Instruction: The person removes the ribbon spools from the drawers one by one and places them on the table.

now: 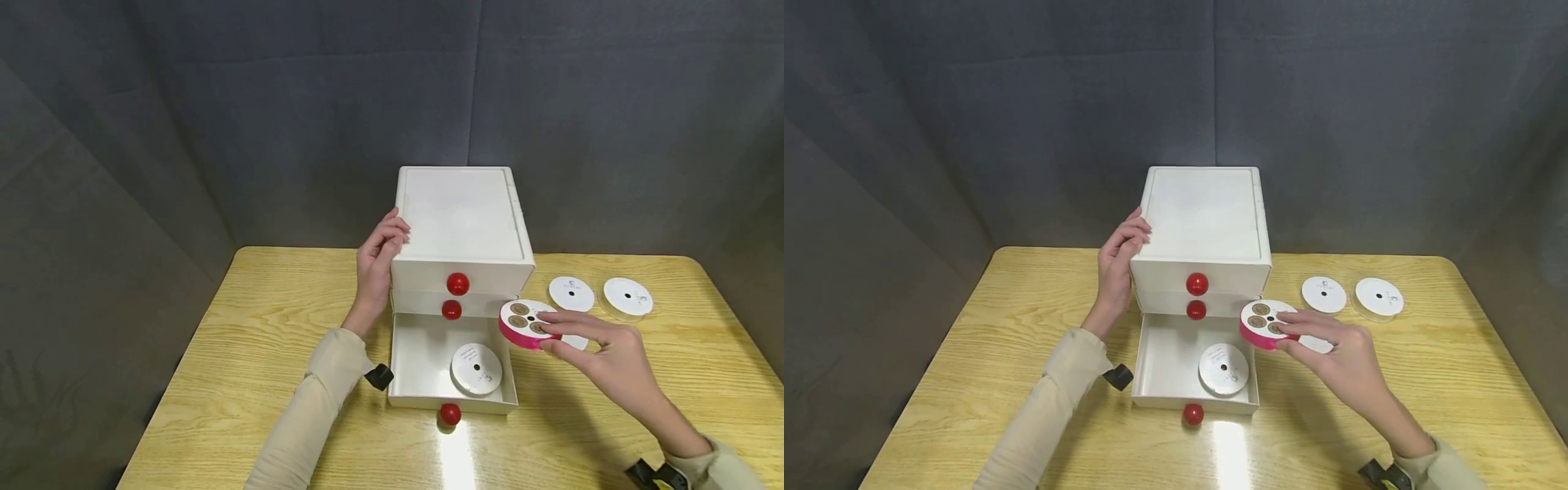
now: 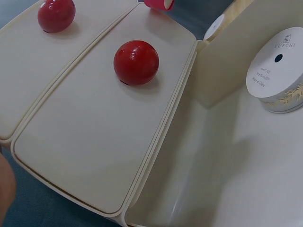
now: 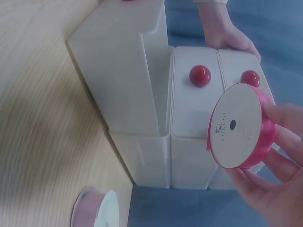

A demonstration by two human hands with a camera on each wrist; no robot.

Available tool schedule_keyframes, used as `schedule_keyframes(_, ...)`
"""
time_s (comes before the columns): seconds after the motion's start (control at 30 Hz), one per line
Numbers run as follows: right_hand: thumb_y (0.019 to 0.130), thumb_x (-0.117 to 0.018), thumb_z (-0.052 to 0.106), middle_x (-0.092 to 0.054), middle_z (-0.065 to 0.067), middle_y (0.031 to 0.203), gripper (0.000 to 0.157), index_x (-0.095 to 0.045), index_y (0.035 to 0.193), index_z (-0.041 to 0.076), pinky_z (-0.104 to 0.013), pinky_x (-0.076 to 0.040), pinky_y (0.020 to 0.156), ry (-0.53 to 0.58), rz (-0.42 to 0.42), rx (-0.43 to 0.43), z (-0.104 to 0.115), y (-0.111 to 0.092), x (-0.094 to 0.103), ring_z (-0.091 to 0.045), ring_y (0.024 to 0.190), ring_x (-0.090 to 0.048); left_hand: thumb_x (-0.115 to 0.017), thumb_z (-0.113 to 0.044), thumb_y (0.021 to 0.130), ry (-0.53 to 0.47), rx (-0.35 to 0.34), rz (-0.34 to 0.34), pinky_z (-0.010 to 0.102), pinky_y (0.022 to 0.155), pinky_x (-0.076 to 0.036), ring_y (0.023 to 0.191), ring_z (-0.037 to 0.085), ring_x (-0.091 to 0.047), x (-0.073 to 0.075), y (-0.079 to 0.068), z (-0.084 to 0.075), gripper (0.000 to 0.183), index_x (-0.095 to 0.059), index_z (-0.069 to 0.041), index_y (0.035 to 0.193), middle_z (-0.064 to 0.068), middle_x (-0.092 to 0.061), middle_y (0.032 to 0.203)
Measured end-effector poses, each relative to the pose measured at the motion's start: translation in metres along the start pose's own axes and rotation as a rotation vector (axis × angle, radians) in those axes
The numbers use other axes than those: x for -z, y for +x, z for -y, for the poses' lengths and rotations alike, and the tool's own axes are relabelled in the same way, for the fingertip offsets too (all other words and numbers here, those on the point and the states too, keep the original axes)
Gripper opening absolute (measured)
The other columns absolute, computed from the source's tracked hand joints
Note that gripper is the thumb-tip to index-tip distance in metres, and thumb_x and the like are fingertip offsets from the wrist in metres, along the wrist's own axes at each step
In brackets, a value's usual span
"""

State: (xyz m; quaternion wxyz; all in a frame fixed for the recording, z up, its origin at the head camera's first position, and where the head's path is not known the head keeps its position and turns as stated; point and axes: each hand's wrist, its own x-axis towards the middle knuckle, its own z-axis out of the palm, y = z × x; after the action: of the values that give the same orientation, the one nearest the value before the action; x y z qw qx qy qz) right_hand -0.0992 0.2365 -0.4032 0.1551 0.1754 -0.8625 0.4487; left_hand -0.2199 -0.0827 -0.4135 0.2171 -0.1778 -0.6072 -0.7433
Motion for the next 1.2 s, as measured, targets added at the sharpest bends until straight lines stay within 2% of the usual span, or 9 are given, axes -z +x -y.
schedule_keyframes(0.2,0.072,-0.09,-0.002,-0.078,0.004,0.107,0.03,-0.084,0.098,0.012,-0.004,-0.043,0.092,-0.043,-0.043,-0.02,-0.011,0.0,0.011,0.011,0.106,-0.064,-0.049,-0.006,0.095,-0.008,-0.012,-0.002,0.037,0.125,-0.028,0.143,0.026,-0.044,-0.001,0.0,0.0,0.023,-0.058,0.015,0.091,-0.006,-0.066,0.107)
schedule_keyframes(0.4,0.076,-0.087,-0.002,-0.075,0.02,0.107,0.024,-0.083,0.099,0.006,-0.001,-0.043,0.085,-0.087,-0.106,-0.064,-0.031,-0.001,0.024,0.016,0.104,-0.061,-0.048,-0.007,0.095,-0.009,-0.002,0.0,0.037,0.124,-0.028,0.144,0.025,-0.044,-0.002,0.0,0.0,0.023,-0.058,0.014,0.092,-0.007,-0.066,0.107)
schedule_keyframes(0.53,0.077,-0.086,-0.005,-0.072,0.027,0.106,0.023,-0.082,0.098,0.003,-0.004,-0.044,0.072,-0.114,-0.145,-0.064,-0.043,-0.003,0.031,0.018,0.103,-0.06,-0.048,-0.007,0.095,-0.003,0.003,-0.001,0.037,0.125,-0.028,0.144,0.024,-0.044,-0.002,0.0,0.0,0.023,-0.057,0.014,0.092,-0.009,-0.065,0.108)
schedule_keyframes(0.57,0.076,-0.086,-0.006,-0.07,0.029,0.106,0.024,-0.083,0.098,0.003,-0.005,-0.042,0.064,-0.129,-0.157,-0.053,-0.046,-0.003,0.032,0.019,0.103,-0.06,-0.048,-0.007,0.095,-0.002,0.002,-0.001,0.037,0.125,-0.028,0.144,0.024,-0.044,-0.002,0.0,0.0,0.023,-0.057,0.014,0.092,-0.009,-0.065,0.107)
schedule_keyframes(0.73,0.071,-0.089,-0.005,-0.065,0.036,0.104,0.027,-0.083,0.096,0.002,-0.003,-0.04,0.065,-0.19,-0.203,-0.039,-0.063,-0.006,0.038,0.024,0.101,-0.057,-0.049,-0.007,0.095,-0.012,-0.015,0.004,0.037,0.125,-0.028,0.144,0.025,-0.044,-0.002,0.0,0.0,0.023,-0.057,0.014,0.092,-0.007,-0.065,0.108)
schedule_keyframes(0.77,0.071,-0.09,-0.004,-0.064,0.038,0.104,0.027,-0.083,0.096,0.003,-0.004,-0.038,0.06,-0.204,-0.207,-0.042,-0.067,-0.007,0.039,0.026,0.1,-0.055,-0.049,-0.006,0.095,-0.015,-0.018,0.004,0.037,0.125,-0.028,0.144,0.025,-0.044,-0.002,0.001,0.0,0.023,-0.057,0.015,0.092,-0.007,-0.065,0.108)
schedule_keyframes(0.8,0.071,-0.09,-0.002,-0.063,0.04,0.103,0.026,-0.083,0.096,0.003,-0.004,-0.038,0.06,-0.214,-0.208,-0.057,-0.07,-0.009,0.041,0.027,0.1,-0.054,-0.049,-0.006,0.096,-0.018,-0.02,0.005,0.037,0.125,-0.028,0.144,0.026,-0.044,-0.001,0.001,0.0,0.023,-0.057,0.015,0.092,-0.006,-0.065,0.108)
schedule_keyframes(0.97,0.075,-0.091,0.006,-0.056,0.048,0.099,0.023,-0.082,0.097,0.001,-0.016,-0.03,0.046,-0.26,-0.189,-0.131,-0.086,-0.014,0.048,0.031,0.095,-0.049,-0.049,-0.007,0.095,-0.016,-0.009,0.0,0.036,0.125,-0.028,0.144,0.025,-0.044,-0.002,0.0,0.001,0.023,-0.057,0.015,0.092,-0.007,-0.065,0.107)
schedule_keyframes(1.2,0.081,-0.087,0.011,-0.05,0.053,0.094,0.022,-0.082,0.1,0.0,-0.016,-0.035,0.051,-0.305,-0.141,-0.215,-0.1,-0.02,0.057,0.03,0.084,-0.047,-0.049,-0.008,0.095,-0.009,-0.01,0.001,0.037,0.125,-0.028,0.143,0.023,-0.044,-0.003,0.0,0.0,0.023,-0.057,0.014,0.092,-0.008,-0.066,0.108)
